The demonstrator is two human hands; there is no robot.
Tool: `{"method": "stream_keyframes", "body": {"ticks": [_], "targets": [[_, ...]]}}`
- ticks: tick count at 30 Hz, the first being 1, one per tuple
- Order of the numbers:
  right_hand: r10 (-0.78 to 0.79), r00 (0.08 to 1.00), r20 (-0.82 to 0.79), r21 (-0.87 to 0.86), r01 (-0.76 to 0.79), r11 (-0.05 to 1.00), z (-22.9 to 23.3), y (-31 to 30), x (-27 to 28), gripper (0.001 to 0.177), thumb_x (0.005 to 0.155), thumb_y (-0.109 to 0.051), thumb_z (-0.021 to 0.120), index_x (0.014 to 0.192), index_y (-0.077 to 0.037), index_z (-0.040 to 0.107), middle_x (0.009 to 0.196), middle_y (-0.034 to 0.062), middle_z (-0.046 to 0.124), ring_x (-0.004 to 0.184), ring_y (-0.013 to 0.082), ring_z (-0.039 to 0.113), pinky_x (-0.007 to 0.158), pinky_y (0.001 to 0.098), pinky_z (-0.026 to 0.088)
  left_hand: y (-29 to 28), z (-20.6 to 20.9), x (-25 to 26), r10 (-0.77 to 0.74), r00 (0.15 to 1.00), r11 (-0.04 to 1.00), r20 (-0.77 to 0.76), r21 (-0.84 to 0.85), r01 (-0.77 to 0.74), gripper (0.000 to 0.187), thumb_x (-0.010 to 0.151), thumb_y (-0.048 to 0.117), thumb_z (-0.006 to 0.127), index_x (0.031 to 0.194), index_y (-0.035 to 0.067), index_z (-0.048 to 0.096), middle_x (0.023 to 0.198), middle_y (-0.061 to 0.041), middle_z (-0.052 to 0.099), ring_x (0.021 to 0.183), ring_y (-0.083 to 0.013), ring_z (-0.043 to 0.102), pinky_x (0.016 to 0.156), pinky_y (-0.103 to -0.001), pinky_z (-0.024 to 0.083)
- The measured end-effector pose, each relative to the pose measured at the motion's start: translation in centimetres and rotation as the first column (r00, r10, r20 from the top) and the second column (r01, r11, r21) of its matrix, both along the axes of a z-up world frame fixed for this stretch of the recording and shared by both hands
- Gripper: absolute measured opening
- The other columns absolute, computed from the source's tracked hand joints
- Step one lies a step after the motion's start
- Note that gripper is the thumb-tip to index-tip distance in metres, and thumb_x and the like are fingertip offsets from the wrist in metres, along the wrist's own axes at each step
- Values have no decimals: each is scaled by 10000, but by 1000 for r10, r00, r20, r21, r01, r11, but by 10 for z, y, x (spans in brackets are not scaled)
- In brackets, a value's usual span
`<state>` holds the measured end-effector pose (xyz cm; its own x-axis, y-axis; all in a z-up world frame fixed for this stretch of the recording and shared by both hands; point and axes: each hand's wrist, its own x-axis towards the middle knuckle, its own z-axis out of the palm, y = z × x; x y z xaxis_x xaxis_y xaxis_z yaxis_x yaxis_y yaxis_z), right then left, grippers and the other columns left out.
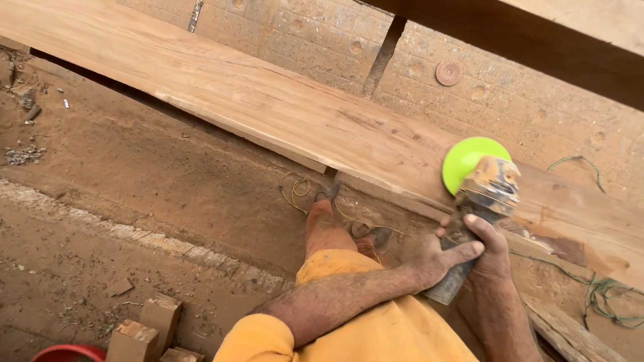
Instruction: The person sands large wooden beams using a handheld angle grinder equipped with a sanding disc.
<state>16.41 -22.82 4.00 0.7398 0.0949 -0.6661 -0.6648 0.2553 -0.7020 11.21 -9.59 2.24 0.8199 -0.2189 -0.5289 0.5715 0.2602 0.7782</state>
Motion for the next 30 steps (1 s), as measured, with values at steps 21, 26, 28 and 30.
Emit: {"method": "stream_keyframes", "body": {"ticks": [21, 26, 28, 30], "targets": [[647, 761, 51, 90, -648, 756, -15, 288, 59, 496, 825, -351, 752, 1110, 39, 637, 846, 99, 690, 714, 179, 681, 664, 338, 607, 214, -6, -8, 582, 752, 726, -310, -219, -652, 652, 814, 563, 750, 1187, 57, 573, 914, -66, 658, 729, -197, 676, 609, -357, 602], [654, 751, 88, -25, -655, 755, -1, 303, 68, 515, 767, -312, 792, 1123, 6, 597, 816, 100, 660, 654, 176, 648, 601, 351, 576, 223, -1, -4, 580, 718, 703, -385, -208, -680, 721, 855, 637, 705, 1091, -36, 606, 777, -136, 631, 593, -251, 665, 478, -389, 599], [629, 767, 129, -12, -633, 774, 4, 273, 60, 535, 778, -315, 766, 1173, 12, 612, 833, 105, 681, 686, 175, 673, 630, 344, 592, 199, -2, -10, 576, 747, 701, -334, -269, -661, 620, 862, 537, 729, 1180, 19, 607, 905, -77, 675, 752, -181, 700, 631, -340, 613], [595, 801, 73, -23, -595, 804, 7, 221, 51, 543, 780, -303, 751, 1195, 23, 620, 847, 116, 695, 710, 180, 683, 651, 347, 597, 155, -1, -15, 510, 790, 745, -340, -286, -603, 572, 883, 506, 728, 1153, 20, 592, 868, -84, 656, 707, -202, 671, 593, -347, 592]]}}
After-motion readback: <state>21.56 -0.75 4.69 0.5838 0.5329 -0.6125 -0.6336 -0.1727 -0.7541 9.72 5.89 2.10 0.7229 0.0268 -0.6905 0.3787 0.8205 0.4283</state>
